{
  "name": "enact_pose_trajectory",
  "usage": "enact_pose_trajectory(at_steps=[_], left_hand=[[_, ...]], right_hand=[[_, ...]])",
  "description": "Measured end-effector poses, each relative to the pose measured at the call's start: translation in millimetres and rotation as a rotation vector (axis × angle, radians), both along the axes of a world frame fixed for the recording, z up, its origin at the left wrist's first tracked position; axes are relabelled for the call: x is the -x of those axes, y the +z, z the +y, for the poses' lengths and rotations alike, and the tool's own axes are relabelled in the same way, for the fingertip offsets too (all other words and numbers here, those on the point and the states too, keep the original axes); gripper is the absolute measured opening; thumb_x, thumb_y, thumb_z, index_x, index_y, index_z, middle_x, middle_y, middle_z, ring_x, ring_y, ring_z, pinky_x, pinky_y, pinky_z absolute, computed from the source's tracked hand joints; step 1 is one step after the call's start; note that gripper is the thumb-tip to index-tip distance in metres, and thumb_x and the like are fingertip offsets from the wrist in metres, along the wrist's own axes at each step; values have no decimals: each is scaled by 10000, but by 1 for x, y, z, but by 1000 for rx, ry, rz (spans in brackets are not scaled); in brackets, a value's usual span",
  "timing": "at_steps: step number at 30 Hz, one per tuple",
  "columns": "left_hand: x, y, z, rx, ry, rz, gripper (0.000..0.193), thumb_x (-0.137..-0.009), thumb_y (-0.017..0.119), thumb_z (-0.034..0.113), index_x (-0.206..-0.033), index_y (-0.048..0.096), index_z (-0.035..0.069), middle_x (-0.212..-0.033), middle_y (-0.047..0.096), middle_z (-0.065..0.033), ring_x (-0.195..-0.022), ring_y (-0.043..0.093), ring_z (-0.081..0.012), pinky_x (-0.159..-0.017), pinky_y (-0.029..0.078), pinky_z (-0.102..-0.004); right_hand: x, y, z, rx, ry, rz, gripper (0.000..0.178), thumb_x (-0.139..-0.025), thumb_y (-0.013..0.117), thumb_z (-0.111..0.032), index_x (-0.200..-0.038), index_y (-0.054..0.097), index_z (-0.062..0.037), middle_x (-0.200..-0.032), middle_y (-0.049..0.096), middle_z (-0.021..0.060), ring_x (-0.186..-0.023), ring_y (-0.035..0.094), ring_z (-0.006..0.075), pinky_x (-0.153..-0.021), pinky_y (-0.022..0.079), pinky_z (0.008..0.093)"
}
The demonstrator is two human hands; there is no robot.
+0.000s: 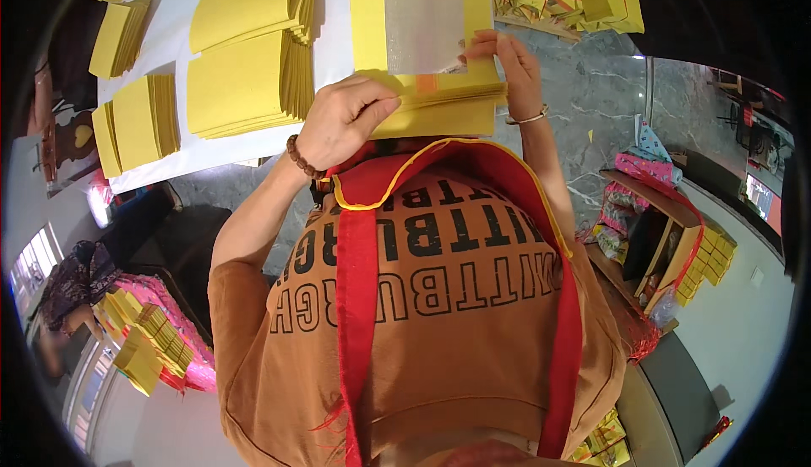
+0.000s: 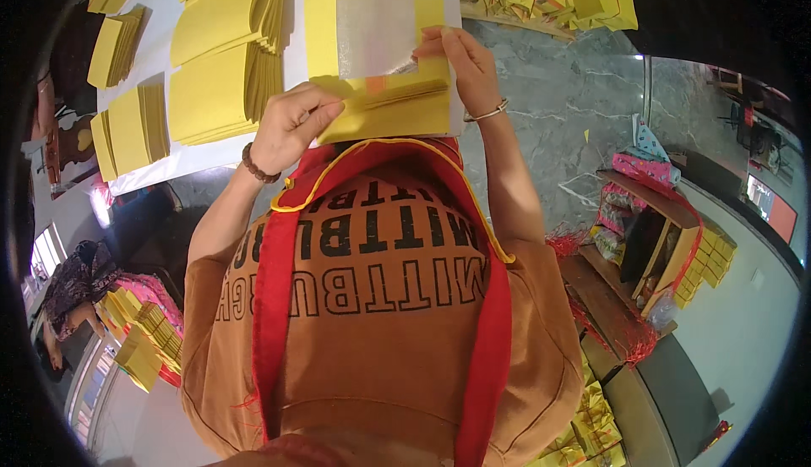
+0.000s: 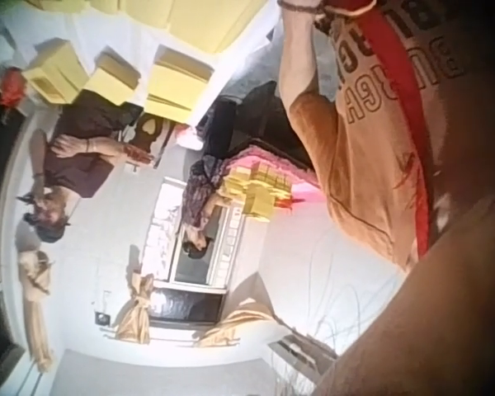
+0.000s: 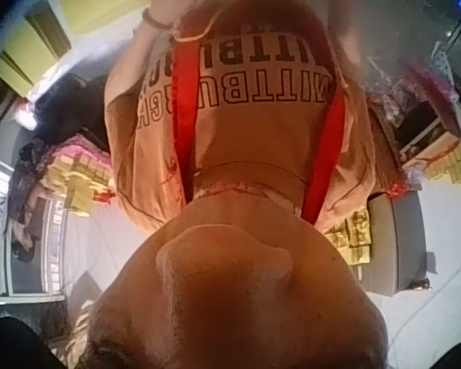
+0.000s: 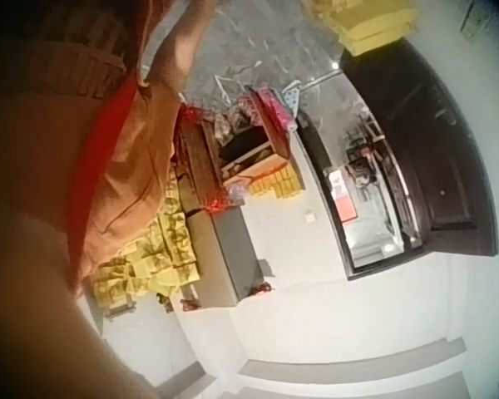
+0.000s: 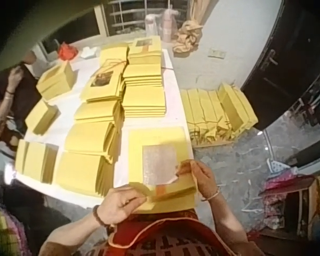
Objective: The recorder is manually folding sheets of yellow joss paper and stacking them.
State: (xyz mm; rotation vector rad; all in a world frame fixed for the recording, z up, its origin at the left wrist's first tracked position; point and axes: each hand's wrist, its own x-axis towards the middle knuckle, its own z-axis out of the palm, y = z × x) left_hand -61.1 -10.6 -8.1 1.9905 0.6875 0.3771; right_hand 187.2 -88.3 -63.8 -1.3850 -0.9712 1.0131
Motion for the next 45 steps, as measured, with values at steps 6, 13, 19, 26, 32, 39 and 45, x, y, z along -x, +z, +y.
enact_pose_trajectory(at_steps=[6, 13, 19, 26, 32, 39, 45], left_hand=[[0, -5, 2, 159, 57, 47, 157, -857, 588, 120, -853, 627, -32, -690, 590, -59, -625, 505, -93, -568, 408, -251], [-2, -4, 3, 256, 106, 75, 165, -845, 592, 135, -832, 637, -24, -642, 570, 5, -617, 477, -42, -554, 393, -227], [-1, -2, 4, 295, 100, 88, 176, -839, 586, 140, -817, 640, -26, -641, 572, 4, -615, 482, -47, -555, 395, -227], [-1, -6, 5, 289, 95, 106, 170, -839, 585, 135, -811, 637, -24, -654, 583, 4, -613, 486, -49, -570, 405, -226], [0, -12, 14, 427, 128, 28, 173, -877, 565, 136, -861, 630, -24, -620, 511, 48, -599, 448, -41, -536, 370, -215], [5, 1, 27, 230, -96, -200, 219, -878, 587, 186, -999, 620, 6, -901, 583, -30, -836, 531, -132, -710, 424, -278], [5, -19, 33, -670, -76, 64, 347, -773, 637, 135, -1107, 602, 49, -1136, 568, -142, -1083, 515, -309, -912, 410, -406]], right_hand=[[1, -1, 1, -24, -23, 15, 395, -978, 387, -275, -930, 624, 37, -1025, 619, 112, -907, 596, 176, -840, 454, 307], [3, -6, 2, -57, -39, 9, 361, -972, 411, -271, -1051, 576, 40, -856, 673, 82, -872, 599, 138, -856, 438, 272], [2, -8, 2, -43, -43, 23, 350, -973, 408, -255, -1061, 572, 41, -857, 677, 84, -892, 594, 141, -874, 429, 283], [-1, -12, 3, -23, -22, 44, 367, -977, 394, -270, -1059, 577, 38, -890, 672, 89, -933, 582, 147, -888, 418, 288], [-9, -16, -9, -175, 109, -62, 267, -890, 564, -196, -1081, 605, -14, -1093, 615, 84, -1011, 556, 176, -912, 407, 310], [-15, -26, -7, -171, 212, -176, 225, -786, 623, 1, -1011, 634, -13, -1145, 565, 63, -1112, 487, 191, -953, 369, 330], [-8, -19, -9, -92, 83, 10, 178, -808, 600, -17, -981, 640, -17, -1003, 632, 102, -1105, 500, 235, -958, 371, 368]])
